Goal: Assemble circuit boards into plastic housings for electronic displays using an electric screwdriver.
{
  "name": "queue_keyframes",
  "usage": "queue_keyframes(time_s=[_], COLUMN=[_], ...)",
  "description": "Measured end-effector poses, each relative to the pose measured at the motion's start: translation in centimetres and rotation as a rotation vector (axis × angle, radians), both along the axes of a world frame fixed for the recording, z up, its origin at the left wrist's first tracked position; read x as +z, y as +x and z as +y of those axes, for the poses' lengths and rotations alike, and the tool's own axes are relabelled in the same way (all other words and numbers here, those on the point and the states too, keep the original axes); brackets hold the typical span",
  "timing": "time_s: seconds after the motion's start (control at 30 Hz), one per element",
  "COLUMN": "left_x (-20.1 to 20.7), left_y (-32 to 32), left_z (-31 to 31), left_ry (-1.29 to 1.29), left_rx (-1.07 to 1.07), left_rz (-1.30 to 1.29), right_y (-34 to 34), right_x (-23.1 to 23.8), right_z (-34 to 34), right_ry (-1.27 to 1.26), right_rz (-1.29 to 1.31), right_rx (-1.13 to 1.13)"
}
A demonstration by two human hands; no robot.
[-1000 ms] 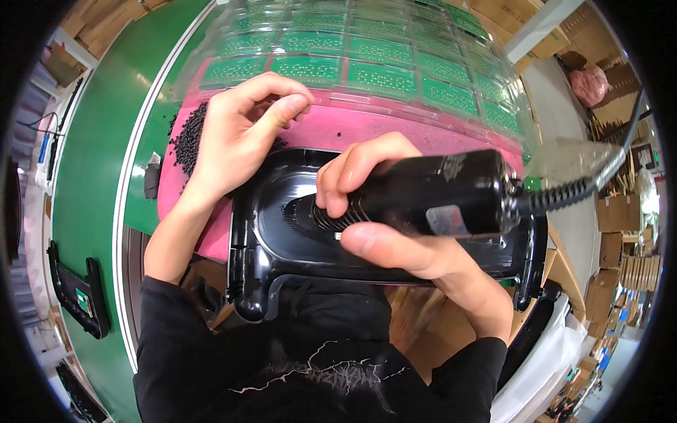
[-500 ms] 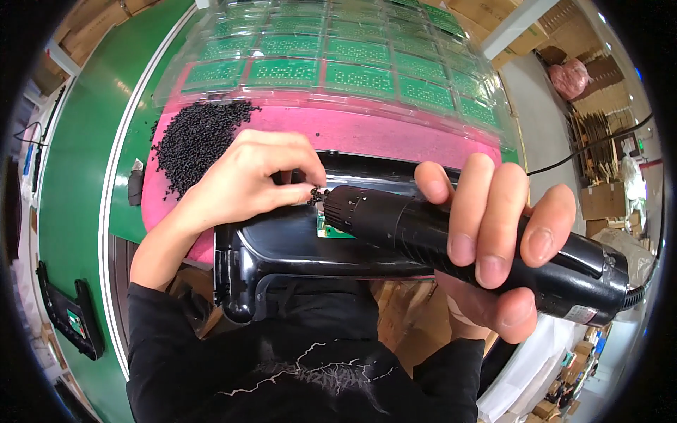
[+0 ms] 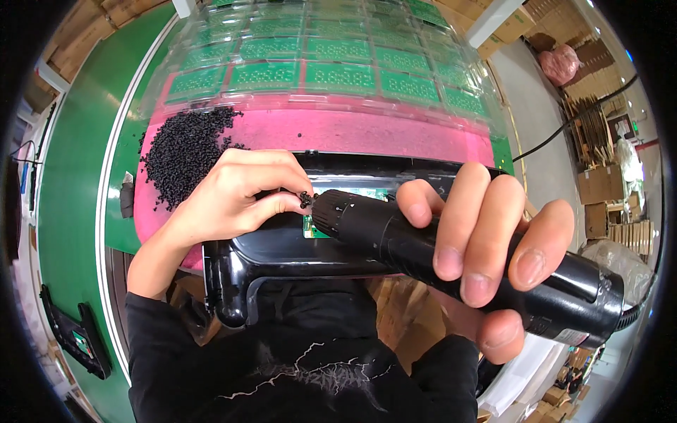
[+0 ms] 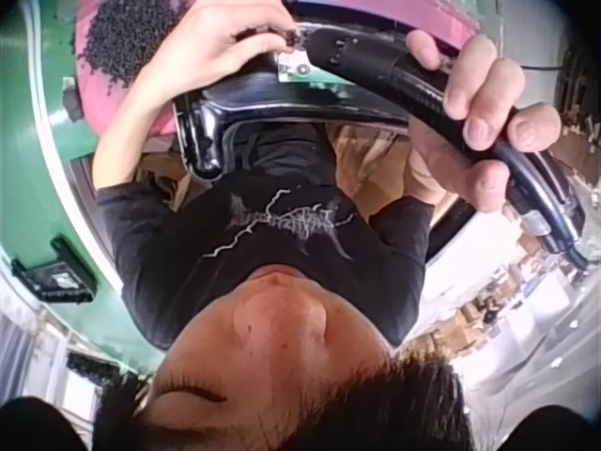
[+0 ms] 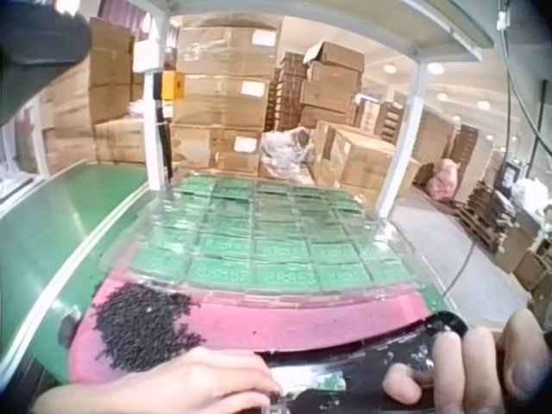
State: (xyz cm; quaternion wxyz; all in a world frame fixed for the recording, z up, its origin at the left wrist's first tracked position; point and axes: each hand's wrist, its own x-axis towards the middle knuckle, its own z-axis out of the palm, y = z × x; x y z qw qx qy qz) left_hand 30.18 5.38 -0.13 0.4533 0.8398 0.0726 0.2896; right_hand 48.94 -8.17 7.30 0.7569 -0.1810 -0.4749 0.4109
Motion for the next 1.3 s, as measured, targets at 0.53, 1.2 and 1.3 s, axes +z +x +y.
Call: queue_keyframes(time_s=[0.53,1.2,1.3], left_x=[-0.2,-0.4,-0.4], left_y=[1.0,0.7,0.8], left_z=[-1.2,-1.1,-1.1], left_ry=[0.397,0.282,0.284], left_rx=[0.059,-0.078,-0.064], left_rz=[-0.083,0.241,0.261], right_y=[0.7,4.4,4.7], right_x=[-1.6,-1.9,-2.3], right_z=[-0.3,0.3,0.5], right_ry=[-0.045,-0.225,-0.217], right_rz=[-0.108,-0.331,-0.320], right_rx=[-0.041,-0.303,-0.294])
